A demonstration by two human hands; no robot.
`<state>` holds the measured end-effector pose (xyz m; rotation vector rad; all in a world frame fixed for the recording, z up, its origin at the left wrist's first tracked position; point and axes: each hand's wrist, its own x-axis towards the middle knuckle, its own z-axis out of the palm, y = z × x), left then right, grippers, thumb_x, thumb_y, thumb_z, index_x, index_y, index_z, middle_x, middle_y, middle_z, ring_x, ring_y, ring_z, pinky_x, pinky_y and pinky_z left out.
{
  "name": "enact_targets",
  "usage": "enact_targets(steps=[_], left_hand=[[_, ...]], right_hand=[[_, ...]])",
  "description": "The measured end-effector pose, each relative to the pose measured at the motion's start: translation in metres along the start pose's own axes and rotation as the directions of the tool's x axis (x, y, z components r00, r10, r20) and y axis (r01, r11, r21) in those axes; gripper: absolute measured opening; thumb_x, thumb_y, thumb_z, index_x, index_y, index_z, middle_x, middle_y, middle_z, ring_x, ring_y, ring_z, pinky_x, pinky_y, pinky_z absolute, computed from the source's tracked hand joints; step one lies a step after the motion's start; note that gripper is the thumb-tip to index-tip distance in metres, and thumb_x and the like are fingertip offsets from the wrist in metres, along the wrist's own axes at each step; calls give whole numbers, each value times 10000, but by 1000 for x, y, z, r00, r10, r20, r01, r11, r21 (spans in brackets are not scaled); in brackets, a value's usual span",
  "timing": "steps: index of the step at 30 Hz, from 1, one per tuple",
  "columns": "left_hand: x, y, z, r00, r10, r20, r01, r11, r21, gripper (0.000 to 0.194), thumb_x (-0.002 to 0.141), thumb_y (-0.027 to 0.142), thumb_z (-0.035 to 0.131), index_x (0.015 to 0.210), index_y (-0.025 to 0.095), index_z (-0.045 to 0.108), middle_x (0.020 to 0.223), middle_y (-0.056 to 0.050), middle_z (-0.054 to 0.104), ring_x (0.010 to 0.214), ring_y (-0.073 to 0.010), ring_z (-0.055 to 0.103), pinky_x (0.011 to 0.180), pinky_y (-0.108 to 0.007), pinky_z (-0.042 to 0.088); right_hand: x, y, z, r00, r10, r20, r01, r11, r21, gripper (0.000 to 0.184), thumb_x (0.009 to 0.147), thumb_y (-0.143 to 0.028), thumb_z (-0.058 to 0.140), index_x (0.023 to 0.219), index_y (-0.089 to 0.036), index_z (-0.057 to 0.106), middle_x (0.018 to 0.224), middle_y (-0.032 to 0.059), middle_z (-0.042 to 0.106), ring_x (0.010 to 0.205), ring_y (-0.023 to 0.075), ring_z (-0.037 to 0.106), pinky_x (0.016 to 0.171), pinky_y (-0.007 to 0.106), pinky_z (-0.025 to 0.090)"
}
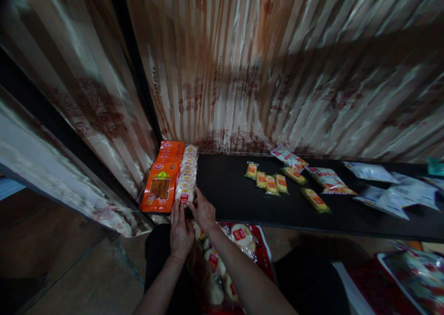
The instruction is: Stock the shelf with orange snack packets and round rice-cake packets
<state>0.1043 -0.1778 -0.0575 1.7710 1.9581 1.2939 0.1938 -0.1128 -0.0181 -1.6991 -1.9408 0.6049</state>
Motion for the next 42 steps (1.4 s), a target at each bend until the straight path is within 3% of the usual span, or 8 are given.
enact_targets(steps=[11, 29, 42], left_hand=[[-1, 4, -2, 1000, -3, 19, 2, 997, 74, 674, 752, 15, 406, 1405, 128, 282, 1505, -120, 251, 1401, -224, 157, 1121, -427, 260], [-2, 3, -1, 1000, 3, 17, -5, 998, 63, 684, 728, 5, 417, 1389, 154, 327, 1509, -90, 251, 1400, -218, 164, 1120, -416, 265], [-2, 3, -2, 1000, 10, 19, -12, 997, 78, 689, 749, 21, 418, 1408, 180, 298, 1514, -81, 238, 1402, -220, 152, 1118, -420, 266]], right_hand=[[-2, 13, 6, 997, -16, -73, 32, 976, 217, 497, 803, -307, 544, 1283, -212, 459, 835, -9, 669, 672, 136, 615, 682, 259, 486], [0, 22, 13, 997, -57, -58, 65, 989, 135, 474, 804, -319, 557, 1259, -201, 495, 790, -4, 650, 655, 143, 592, 656, 264, 470], [-5, 21, 7, 984, -139, -115, 160, 967, 197, 462, 833, -310, 527, 1289, -246, 479, 864, 16, 630, 634, 128, 576, 635, 257, 498]])
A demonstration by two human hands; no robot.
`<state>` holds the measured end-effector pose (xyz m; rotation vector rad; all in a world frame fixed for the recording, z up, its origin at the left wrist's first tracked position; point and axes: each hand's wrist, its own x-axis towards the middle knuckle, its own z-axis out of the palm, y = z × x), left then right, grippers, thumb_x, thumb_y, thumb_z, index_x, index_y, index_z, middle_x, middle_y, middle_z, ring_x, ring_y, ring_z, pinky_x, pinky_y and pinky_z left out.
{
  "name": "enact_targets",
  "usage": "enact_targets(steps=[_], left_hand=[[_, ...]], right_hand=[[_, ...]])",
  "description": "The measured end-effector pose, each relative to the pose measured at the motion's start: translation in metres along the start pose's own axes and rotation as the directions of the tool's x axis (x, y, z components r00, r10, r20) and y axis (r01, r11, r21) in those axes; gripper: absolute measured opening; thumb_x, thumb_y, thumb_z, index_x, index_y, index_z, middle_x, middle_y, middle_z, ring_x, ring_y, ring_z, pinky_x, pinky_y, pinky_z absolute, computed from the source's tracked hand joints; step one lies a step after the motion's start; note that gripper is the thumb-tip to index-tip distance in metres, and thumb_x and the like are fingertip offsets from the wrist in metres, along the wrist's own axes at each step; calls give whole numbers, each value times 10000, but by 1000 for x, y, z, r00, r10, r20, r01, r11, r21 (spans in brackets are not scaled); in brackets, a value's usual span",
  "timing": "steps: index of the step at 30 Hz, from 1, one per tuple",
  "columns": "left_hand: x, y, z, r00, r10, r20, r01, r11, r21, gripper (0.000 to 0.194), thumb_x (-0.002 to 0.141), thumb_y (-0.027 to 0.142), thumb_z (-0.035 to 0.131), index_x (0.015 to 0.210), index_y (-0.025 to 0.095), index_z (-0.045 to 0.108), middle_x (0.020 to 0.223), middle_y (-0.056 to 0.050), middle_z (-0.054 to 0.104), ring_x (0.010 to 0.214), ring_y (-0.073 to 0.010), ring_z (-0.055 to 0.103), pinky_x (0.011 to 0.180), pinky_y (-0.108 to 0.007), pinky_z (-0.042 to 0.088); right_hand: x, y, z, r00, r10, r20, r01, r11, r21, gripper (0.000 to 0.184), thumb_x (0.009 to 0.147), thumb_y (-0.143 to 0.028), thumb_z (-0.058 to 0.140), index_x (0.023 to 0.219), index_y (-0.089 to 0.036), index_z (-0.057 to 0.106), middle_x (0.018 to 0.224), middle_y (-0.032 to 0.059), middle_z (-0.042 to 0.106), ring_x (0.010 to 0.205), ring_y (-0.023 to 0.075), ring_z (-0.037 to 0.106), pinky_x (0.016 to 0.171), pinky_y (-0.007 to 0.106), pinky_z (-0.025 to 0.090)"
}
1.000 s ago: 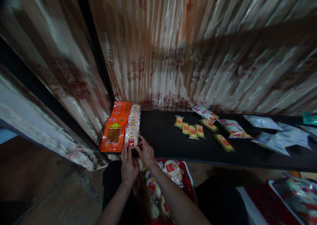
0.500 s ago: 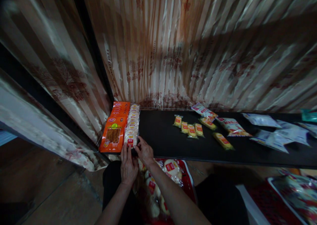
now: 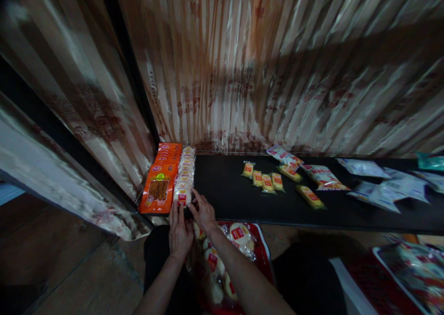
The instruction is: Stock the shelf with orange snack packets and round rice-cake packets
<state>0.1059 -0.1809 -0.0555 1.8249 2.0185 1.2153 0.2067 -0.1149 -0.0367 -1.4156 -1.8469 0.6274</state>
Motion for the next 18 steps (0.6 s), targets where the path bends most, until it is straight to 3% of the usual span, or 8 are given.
enact_targets(steps=[18], left_hand=[[0, -2, 2, 1000, 19, -4, -19, 1000, -7, 664, 763, 22, 408, 1405, 159, 302, 1504, -118, 253, 1402, -235, 149, 1115, -446, 271]], right_hand=[[-1, 0, -3, 998, -21, 59, 21, 1000, -2, 427, 838, -277, 519, 1264, -250, 504, 886, 25, 639, 786, 160, 608, 738, 282, 507]])
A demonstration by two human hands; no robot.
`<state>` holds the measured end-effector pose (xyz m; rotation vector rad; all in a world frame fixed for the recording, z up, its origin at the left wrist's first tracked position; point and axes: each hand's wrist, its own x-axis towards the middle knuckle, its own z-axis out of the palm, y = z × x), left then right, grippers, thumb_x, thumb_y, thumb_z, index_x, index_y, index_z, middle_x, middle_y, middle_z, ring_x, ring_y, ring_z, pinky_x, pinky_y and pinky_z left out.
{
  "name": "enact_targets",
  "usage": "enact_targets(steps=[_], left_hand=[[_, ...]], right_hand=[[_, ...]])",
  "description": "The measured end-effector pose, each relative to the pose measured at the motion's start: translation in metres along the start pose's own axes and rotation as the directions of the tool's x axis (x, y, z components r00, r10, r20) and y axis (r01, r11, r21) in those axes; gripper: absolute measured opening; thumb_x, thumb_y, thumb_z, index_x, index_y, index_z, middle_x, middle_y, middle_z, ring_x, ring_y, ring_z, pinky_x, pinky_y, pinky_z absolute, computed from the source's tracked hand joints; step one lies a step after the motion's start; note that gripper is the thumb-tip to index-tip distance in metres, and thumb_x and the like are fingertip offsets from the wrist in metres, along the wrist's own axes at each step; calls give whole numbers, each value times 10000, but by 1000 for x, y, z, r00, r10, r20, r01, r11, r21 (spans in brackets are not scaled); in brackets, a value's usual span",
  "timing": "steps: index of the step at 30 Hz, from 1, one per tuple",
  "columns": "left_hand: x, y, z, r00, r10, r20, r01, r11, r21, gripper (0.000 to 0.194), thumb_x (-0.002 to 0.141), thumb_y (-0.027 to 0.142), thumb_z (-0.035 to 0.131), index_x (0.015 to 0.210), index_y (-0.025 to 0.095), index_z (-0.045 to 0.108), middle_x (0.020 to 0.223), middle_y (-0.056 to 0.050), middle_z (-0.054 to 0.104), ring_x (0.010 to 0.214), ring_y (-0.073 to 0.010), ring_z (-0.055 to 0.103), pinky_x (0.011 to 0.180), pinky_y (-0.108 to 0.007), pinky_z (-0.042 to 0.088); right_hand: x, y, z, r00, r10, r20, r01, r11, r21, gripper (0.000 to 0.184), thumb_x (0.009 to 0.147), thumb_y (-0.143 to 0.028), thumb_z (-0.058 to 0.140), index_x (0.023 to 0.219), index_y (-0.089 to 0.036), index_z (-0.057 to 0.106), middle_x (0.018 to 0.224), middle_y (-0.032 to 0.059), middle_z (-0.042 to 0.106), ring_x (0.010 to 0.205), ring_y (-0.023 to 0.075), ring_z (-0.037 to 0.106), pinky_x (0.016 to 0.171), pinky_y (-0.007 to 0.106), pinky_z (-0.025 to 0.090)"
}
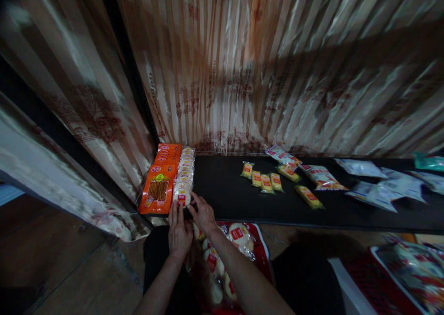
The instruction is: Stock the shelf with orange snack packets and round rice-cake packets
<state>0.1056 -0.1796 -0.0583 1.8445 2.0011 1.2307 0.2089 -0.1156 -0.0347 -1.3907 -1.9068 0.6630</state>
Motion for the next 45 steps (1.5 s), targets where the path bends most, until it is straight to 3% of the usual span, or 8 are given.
enact_targets(steps=[8, 18, 26, 36, 42, 45], left_hand=[[-2, 0, -1, 1000, 8, 6, -8, 1000, -12, 689, 758, 29, 414, 1417, 167, 268, 1509, -96, 251, 1405, -221, 137, 1118, -431, 265], [-5, 0, -2, 999, 54, -8, -53, 998, 23, 637, 781, 49, 408, 1403, 123, 289, 1494, -157, 262, 1404, -241, 134, 1109, -457, 279], [-7, 0, 0, 996, 85, -34, -84, 996, 20, 625, 787, 56, 403, 1399, 124, 292, 1477, -173, 287, 1401, -233, 156, 1112, -463, 265], [-11, -1, -3, 991, 126, -53, -124, 992, 28, 611, 782, 43, 402, 1380, 146, 326, 1474, -148, 299, 1392, -246, 188, 1101, -474, 285], [-13, -6, 2, 990, 135, -47, -132, 989, 67, 589, 772, 57, 423, 1350, 160, 384, 1423, -130, 392, 1355, -258, 281, 1086, -491, 307], [-12, -6, 4, 990, 130, -46, -127, 989, 73, 593, 766, 51, 419, 1350, 151, 387, 1422, -136, 394, 1351, -259, 289, 1083, -488, 315]], right_hand=[[-8, 4, 0, 996, 21, -84, -14, 997, 77, 406, 827, -271, 506, 1225, -194, 520, 946, 56, 618, 768, 159, 611, 754, 313, 517], [-18, 10, -2, 990, 44, -133, -31, 995, 98, 379, 812, -227, 518, 1189, -201, 549, 975, 63, 607, 830, 170, 608, 787, 326, 518], [-20, 12, -5, 998, -25, -62, 32, 995, 99, 395, 825, -216, 491, 1217, -228, 545, 1060, 64, 596, 860, 162, 613, 825, 327, 512], [-24, 7, -10, 997, -34, -65, 40, 994, 101, 369, 840, -210, 445, 1182, -184, 581, 1097, 93, 602, 873, 164, 622, 848, 332, 508], [-23, 2, -14, 995, -99, -20, 99, 995, 20, 441, 843, -235, 477, 1284, -219, 504, 1235, 80, 597, 1127, 210, 529, 978, 402, 422], [-23, 1, -14, 995, -97, 23, 97, 995, -4, 456, 853, -250, 475, 1307, -206, 482, 1271, 85, 578, 1148, 215, 517, 998, 408, 397]])
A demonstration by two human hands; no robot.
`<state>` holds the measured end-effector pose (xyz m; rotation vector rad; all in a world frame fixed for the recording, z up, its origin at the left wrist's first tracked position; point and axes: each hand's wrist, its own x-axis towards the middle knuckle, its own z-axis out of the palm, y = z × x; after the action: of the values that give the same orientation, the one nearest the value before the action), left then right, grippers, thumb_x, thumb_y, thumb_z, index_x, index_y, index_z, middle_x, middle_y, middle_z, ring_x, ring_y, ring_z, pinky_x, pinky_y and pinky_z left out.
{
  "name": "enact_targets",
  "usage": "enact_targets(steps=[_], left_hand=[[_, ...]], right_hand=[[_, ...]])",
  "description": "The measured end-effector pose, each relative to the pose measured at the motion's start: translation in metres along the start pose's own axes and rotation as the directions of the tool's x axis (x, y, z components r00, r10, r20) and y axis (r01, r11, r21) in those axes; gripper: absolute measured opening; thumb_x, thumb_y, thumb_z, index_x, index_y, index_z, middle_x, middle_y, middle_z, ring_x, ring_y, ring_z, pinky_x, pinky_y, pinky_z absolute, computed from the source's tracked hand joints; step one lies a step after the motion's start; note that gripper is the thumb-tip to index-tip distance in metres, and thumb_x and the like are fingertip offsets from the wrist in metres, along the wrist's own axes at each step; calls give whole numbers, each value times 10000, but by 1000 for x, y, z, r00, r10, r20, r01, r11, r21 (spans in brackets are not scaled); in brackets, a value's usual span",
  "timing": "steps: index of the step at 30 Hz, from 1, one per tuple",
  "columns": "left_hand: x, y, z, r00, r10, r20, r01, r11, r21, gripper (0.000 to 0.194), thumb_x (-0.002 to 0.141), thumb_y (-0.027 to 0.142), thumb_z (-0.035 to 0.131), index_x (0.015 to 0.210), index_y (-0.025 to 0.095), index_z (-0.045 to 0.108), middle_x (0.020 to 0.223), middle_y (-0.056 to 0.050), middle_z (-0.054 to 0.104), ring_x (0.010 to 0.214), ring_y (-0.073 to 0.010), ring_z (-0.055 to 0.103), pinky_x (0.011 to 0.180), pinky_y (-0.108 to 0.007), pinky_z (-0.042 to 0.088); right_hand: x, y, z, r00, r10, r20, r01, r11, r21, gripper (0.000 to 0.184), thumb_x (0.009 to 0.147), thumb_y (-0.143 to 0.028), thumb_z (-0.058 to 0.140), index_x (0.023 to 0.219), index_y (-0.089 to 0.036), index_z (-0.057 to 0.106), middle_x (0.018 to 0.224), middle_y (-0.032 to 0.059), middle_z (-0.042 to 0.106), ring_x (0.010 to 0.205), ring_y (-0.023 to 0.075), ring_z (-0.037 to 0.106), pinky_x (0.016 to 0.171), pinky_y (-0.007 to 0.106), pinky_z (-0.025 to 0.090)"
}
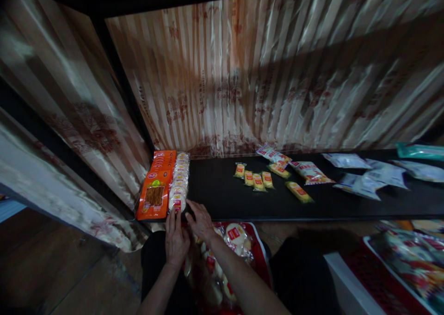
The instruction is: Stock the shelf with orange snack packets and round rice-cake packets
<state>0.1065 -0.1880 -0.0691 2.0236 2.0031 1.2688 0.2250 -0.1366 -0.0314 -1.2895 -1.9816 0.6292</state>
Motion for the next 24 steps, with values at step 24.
enact_targets(steps=[24], left_hand=[[6, 1, 5, 1000, -18, 12, 18, 1000, -7, 652, 715, -26, 395, 1344, 147, 395, 1468, -122, 328, 1396, -247, 173, 1101, -471, 303]], right_hand=[[14, -5, 4, 995, 97, 6, -96, 990, -101, 505, 856, -287, 474, 1353, -214, 423, 1212, 65, 619, 1024, 205, 552, 915, 352, 450]])
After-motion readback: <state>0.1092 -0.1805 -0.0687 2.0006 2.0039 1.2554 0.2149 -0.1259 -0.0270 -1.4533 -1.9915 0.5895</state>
